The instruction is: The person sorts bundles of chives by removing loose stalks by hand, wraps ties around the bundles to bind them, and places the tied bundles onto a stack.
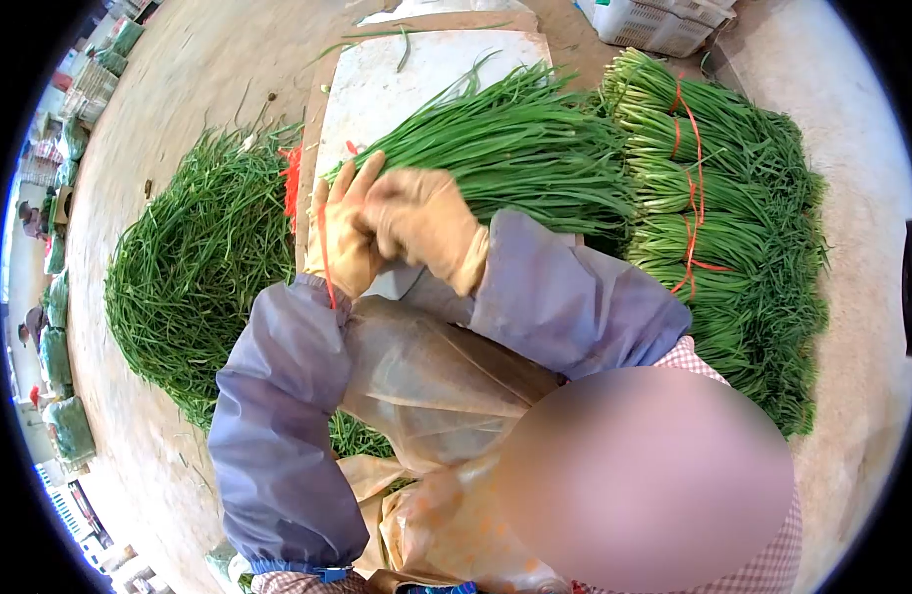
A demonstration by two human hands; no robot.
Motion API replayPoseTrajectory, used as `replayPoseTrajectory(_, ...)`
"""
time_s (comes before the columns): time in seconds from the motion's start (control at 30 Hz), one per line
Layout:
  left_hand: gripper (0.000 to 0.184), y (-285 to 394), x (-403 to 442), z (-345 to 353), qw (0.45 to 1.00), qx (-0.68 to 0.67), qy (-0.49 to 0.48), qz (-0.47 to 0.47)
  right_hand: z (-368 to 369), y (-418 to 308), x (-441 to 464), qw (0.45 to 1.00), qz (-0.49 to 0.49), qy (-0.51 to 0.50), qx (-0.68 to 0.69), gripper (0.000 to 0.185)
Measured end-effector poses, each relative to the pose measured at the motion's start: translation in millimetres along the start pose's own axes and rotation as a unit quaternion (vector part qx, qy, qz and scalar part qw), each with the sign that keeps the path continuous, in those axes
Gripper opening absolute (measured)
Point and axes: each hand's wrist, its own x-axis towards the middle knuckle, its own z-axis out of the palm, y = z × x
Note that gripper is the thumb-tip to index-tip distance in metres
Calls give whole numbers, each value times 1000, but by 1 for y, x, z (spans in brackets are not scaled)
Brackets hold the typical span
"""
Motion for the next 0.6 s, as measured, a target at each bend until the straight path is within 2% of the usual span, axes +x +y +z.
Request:
replayPoseTrajectory(0.03,56,5,1,-8,999,18,-37,-14,-6,-2,-6,993,-5,-74,-96,5)
replayPoseTrajectory(0.1,51,11,0,-9,999,16,-37,-26,-19,8,-20,979,-121,-62,-150,6)
replayPoseTrajectory(0.17,44,13,2,-11,999,26,-30,-33,-52,-12,-33,976,-175,15,-126,7)
replayPoseTrajectory(0.23,37,15,3,-11,998,30,-24,-39,-101,-35,-41,972,-191,132,-33,7)
replayPoseTrajectory(0.3,31,17,4,-11,998,29,-20,-42,-154,-40,-40,941,-239,227,-82,8)
replayPoseTrajectory(0.4,31,15,5,-10,999,44,-15,-22,-204,-30,-32,923,-223,239,-205,15)
replayPoseTrajectory(0.5,30,14,6,-9,999,31,-9,-12,-223,-25,-17,872,-207,187,-402,24)
replayPoseTrajectory(0.6,30,14,7,-9,1000,29,0,-2,-219,-31,-10,855,-141,172,-469,26)
